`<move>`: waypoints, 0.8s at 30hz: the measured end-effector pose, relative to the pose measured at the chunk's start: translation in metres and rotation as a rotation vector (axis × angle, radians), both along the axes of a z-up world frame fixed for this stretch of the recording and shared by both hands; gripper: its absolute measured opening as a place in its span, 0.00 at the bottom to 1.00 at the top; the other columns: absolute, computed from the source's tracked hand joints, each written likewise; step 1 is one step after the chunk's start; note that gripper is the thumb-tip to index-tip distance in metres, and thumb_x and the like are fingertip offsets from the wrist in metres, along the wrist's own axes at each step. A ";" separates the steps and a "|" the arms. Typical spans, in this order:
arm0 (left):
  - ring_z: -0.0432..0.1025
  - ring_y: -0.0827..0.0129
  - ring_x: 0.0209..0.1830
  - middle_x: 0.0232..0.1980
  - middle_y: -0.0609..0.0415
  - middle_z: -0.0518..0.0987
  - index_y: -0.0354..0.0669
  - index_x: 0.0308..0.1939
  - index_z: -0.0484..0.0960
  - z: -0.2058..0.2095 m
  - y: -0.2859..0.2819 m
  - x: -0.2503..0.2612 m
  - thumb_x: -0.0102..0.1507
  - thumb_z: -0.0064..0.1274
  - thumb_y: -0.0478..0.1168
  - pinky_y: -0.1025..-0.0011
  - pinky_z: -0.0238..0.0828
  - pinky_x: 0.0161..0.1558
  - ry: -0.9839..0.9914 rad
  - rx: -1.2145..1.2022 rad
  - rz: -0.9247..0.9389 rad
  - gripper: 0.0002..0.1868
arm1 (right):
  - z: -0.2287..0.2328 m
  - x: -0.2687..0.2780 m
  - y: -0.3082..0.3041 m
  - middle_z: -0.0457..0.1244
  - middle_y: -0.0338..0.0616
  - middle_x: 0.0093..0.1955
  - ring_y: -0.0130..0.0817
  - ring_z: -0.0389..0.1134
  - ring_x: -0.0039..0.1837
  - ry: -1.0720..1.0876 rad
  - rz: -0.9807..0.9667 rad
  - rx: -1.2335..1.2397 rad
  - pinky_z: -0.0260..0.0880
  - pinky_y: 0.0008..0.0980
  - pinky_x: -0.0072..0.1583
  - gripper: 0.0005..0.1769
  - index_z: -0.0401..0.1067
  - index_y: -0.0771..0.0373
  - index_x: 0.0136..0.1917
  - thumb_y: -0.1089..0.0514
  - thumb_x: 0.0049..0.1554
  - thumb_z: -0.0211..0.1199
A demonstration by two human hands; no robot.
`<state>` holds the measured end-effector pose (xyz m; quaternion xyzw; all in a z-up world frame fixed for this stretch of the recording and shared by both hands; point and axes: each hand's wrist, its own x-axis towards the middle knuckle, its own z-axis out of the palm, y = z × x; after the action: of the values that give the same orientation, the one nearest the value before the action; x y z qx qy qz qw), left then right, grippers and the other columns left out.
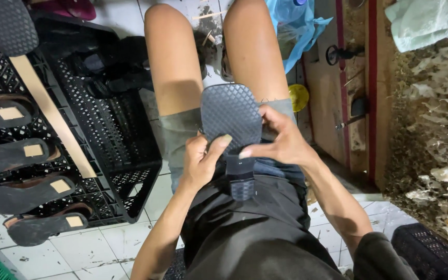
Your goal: Assembling and finishing sandals by trimming soles with a knife, hammering parts together, and fitting straps.
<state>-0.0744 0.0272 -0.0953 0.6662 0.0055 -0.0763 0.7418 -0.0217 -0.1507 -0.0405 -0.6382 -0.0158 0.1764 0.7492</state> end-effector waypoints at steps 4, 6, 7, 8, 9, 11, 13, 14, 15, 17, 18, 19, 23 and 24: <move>0.53 0.76 0.13 0.11 0.56 0.61 0.38 0.13 0.70 0.023 -0.008 0.010 0.57 0.50 0.36 0.77 0.59 0.21 -0.074 0.087 0.055 0.16 | 0.011 0.001 0.004 0.62 0.40 0.29 0.21 0.59 0.36 -0.110 0.082 -0.123 0.61 0.23 0.42 0.20 0.65 0.67 0.42 0.67 0.36 0.71; 0.51 0.76 0.13 0.11 0.57 0.60 0.39 0.12 0.68 0.021 -0.007 0.013 0.56 0.50 0.36 0.78 0.58 0.20 -0.099 0.072 0.049 0.18 | 0.003 0.004 -0.002 0.62 0.40 0.29 0.21 0.59 0.36 -0.143 0.072 -0.146 0.62 0.23 0.42 0.19 0.66 0.68 0.42 0.67 0.38 0.70; 0.52 0.78 0.14 0.12 0.57 0.60 0.40 0.12 0.67 0.022 -0.008 0.012 0.56 0.50 0.36 0.79 0.57 0.20 -0.071 0.064 0.030 0.18 | -0.005 0.003 -0.009 0.59 0.38 0.29 0.22 0.56 0.36 -0.109 0.057 -0.127 0.58 0.23 0.40 0.12 0.65 0.66 0.38 0.63 0.42 0.67; 0.53 0.79 0.16 0.13 0.57 0.60 0.41 0.12 0.65 0.023 -0.008 0.011 0.56 0.50 0.37 0.79 0.57 0.20 -0.043 0.055 0.010 0.18 | -0.013 0.003 -0.016 0.56 0.36 0.29 0.22 0.53 0.35 -0.075 0.041 -0.108 0.54 0.23 0.38 0.08 0.65 0.64 0.34 0.60 0.46 0.63; 0.53 0.79 0.16 0.13 0.57 0.60 0.41 0.12 0.65 0.032 -0.009 0.013 0.56 0.50 0.37 0.79 0.57 0.20 -0.041 0.058 0.011 0.18 | -0.008 0.010 -0.013 0.56 0.36 0.29 0.22 0.53 0.35 -0.073 0.042 -0.105 0.54 0.23 0.38 0.08 0.65 0.64 0.34 0.60 0.46 0.63; 0.61 0.65 0.15 0.18 0.49 0.63 0.39 0.16 0.70 0.049 -0.011 0.019 0.56 0.52 0.41 0.71 0.61 0.22 -0.069 0.195 -0.064 0.15 | 0.004 0.026 -0.010 0.54 0.44 0.36 0.25 0.52 0.39 -0.249 0.077 -0.184 0.55 0.24 0.42 0.16 0.66 0.68 0.43 0.58 0.45 0.66; 0.60 0.62 0.15 0.17 0.50 0.62 0.41 0.15 0.69 0.050 0.002 0.022 0.56 0.49 0.44 0.71 0.61 0.21 -0.177 0.280 -0.028 0.17 | -0.009 0.022 -0.014 0.54 0.44 0.36 0.25 0.52 0.39 -0.186 0.059 -0.082 0.55 0.23 0.42 0.14 0.67 0.68 0.41 0.60 0.45 0.66; 0.59 0.58 0.16 0.16 0.52 0.61 0.43 0.13 0.67 0.050 0.008 0.023 0.57 0.46 0.46 0.71 0.60 0.21 -0.282 0.367 0.013 0.19 | -0.016 0.020 -0.015 0.55 0.43 0.35 0.25 0.52 0.39 -0.121 0.046 0.024 0.55 0.23 0.42 0.11 0.68 0.69 0.39 0.62 0.44 0.66; 0.59 0.58 0.16 0.16 0.52 0.61 0.43 0.13 0.67 0.040 0.016 0.031 0.57 0.46 0.46 0.71 0.60 0.21 -0.290 0.369 0.023 0.19 | -0.017 0.021 -0.014 0.55 0.43 0.35 0.25 0.52 0.39 -0.130 0.054 0.025 0.55 0.23 0.42 0.11 0.68 0.69 0.39 0.62 0.44 0.66; 0.58 0.76 0.28 0.26 0.59 0.66 0.42 0.30 0.71 0.019 0.032 0.045 0.55 0.44 0.61 0.77 0.61 0.32 -0.110 0.064 0.112 0.24 | -0.018 0.020 -0.011 0.58 0.46 0.37 0.28 0.56 0.42 -0.121 0.133 0.066 0.57 0.26 0.44 0.13 0.69 0.71 0.41 0.61 0.44 0.66; 0.58 0.76 0.28 0.26 0.59 0.66 0.42 0.30 0.71 0.012 0.022 0.051 0.55 0.44 0.61 0.77 0.61 0.32 -0.111 0.063 0.116 0.24 | 0.005 0.035 0.000 0.58 0.46 0.37 0.28 0.56 0.42 -0.122 0.138 0.065 0.57 0.26 0.44 0.13 0.69 0.71 0.41 0.61 0.44 0.66; 0.51 0.64 0.47 0.47 0.48 0.55 0.50 0.49 0.52 0.005 0.013 0.056 0.53 0.50 0.58 0.64 0.51 0.48 -0.084 -0.377 -0.134 0.31 | 0.028 0.050 0.012 0.58 0.48 0.38 0.31 0.57 0.42 -0.256 0.222 -0.066 0.59 0.32 0.45 0.11 0.68 0.70 0.42 0.62 0.47 0.63; 0.61 0.37 0.56 0.56 0.30 0.63 0.57 0.65 0.49 0.001 0.001 0.067 0.57 0.55 0.50 0.50 0.57 0.60 0.299 -1.103 -0.404 0.39 | 0.033 0.101 0.021 0.62 0.45 0.45 0.41 0.59 0.50 -0.657 0.273 -0.646 0.54 0.40 0.54 0.14 0.69 0.62 0.42 0.49 0.54 0.53; 0.61 0.37 0.56 0.56 0.30 0.63 0.57 0.65 0.49 0.001 0.002 0.071 0.57 0.55 0.50 0.50 0.57 0.60 0.297 -1.103 -0.399 0.39 | 0.031 0.120 0.025 0.62 0.45 0.45 0.41 0.59 0.50 -0.658 0.278 -0.643 0.54 0.40 0.54 0.14 0.69 0.62 0.42 0.49 0.54 0.53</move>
<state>-0.0036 0.0291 -0.0939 0.1538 -0.0563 -0.2975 0.9406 0.0982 -0.1254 -0.0093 -0.8513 -0.2820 0.0596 0.4384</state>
